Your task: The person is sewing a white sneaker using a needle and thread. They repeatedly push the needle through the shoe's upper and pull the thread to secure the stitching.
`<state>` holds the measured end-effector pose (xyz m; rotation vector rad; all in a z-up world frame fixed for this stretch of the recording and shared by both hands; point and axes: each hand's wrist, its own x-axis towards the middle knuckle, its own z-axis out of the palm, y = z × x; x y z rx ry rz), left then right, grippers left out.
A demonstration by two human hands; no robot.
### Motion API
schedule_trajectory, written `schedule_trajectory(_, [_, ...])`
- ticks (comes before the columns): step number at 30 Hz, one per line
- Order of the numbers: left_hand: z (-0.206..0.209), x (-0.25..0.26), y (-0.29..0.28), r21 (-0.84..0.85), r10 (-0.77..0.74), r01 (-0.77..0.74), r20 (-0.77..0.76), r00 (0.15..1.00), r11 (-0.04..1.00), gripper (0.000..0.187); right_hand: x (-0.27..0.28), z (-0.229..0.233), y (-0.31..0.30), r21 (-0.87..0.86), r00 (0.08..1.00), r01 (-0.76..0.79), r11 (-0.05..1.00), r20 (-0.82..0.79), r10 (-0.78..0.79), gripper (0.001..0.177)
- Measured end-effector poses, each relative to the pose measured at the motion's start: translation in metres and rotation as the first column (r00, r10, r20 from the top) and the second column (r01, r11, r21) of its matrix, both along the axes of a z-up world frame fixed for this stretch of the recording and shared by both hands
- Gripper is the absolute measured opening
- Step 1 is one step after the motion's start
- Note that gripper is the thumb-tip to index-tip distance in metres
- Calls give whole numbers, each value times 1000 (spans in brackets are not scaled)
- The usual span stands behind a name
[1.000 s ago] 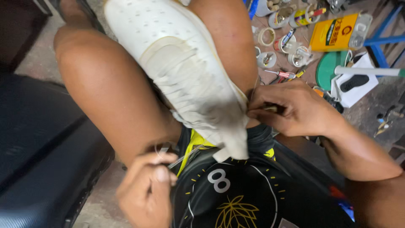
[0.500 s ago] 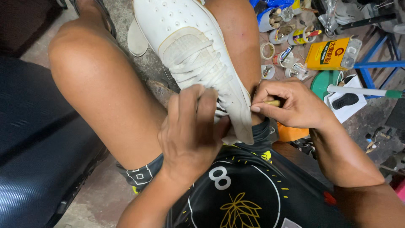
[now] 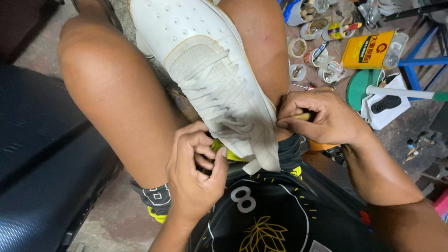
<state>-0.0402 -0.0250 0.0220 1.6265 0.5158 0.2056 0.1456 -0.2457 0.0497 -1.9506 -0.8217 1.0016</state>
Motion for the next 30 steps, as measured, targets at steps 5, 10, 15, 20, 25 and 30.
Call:
schedule_trajectory(5, [-25, -11, -4, -445, -127, 77, -83, 988, 892, 35, 6, 0, 3, -19, 999, -21, 1000, 44, 22, 6])
schedule_trajectory(10, [-24, -30, 15, -318, -199, 144, -151, 968, 937, 10, 2, -4, -1, 3, 1000, -17, 1000, 21, 17, 6])
schedule_trajectory(15, [-11, -46, 38, -78, -67, 53, -196, 978, 996, 8, 2, -5, 1, -13, 999, -28, 1000, 23, 28, 6])
schedule_trajectory(20, [6, -53, 58, 230, -6, 75, -289, 957, 970, 22, 3, -3, 2, 4, 998, -39, 999, 45, 39, 6])
schedule_trajectory(25, [11, -69, 65, 240, -77, 121, -186, 979, 963, 16, 0, -3, 3, -11, 999, -15, 1000, 38, 15, 6])
schedule_trajectory(30, [16, -66, 61, -406, -39, 73, 91, 995, 911, 18, -5, 1, 9, 10, 994, -24, 1000, 109, 22, 4])
